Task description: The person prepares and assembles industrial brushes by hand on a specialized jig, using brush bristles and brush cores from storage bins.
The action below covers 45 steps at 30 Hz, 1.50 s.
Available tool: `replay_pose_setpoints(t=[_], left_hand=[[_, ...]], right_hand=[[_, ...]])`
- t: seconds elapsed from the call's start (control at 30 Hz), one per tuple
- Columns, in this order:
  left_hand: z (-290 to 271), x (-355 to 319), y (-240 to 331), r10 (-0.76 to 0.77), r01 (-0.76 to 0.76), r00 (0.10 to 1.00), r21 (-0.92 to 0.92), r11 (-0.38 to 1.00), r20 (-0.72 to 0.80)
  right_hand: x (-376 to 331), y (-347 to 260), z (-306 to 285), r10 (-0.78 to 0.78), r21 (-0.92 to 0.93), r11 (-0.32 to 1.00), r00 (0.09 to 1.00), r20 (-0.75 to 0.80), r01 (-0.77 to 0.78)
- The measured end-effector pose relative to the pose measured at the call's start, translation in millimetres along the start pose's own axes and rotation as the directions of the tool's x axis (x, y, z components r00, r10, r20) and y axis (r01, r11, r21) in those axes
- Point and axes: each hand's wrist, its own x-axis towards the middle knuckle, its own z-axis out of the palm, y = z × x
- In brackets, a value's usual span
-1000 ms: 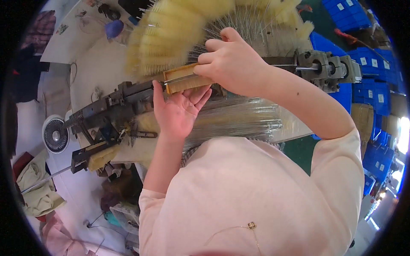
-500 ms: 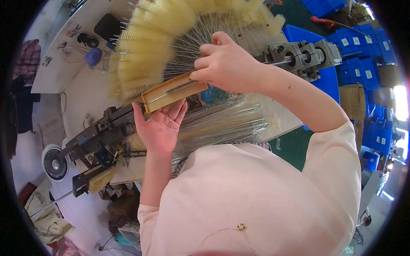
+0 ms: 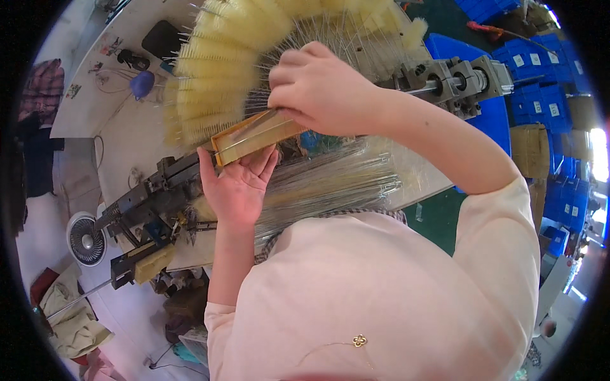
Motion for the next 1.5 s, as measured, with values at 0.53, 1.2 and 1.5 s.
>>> replay_pose_setpoints(t=[0.53,1.2,1.5], left_hand=[[5,-5,-3,0.024,-0.024,0.999,-0.009,1.0,-0.024],[-23,2,-12,-0.038,0.054,0.998,0.508,0.859,-0.041],[-58,-80,3,0.015,0.054,0.985,0.391,0.919,-0.171]], right_hand=[[-38,-71,-12,0.304,-0.199,0.94,0.946,0.115,-0.278],[-51,-84,-15,0.576,0.206,0.813,0.803,-0.15,-0.545],[-133,-65,27,0.771,0.517,0.388,0.576,0.272,-0.763]])
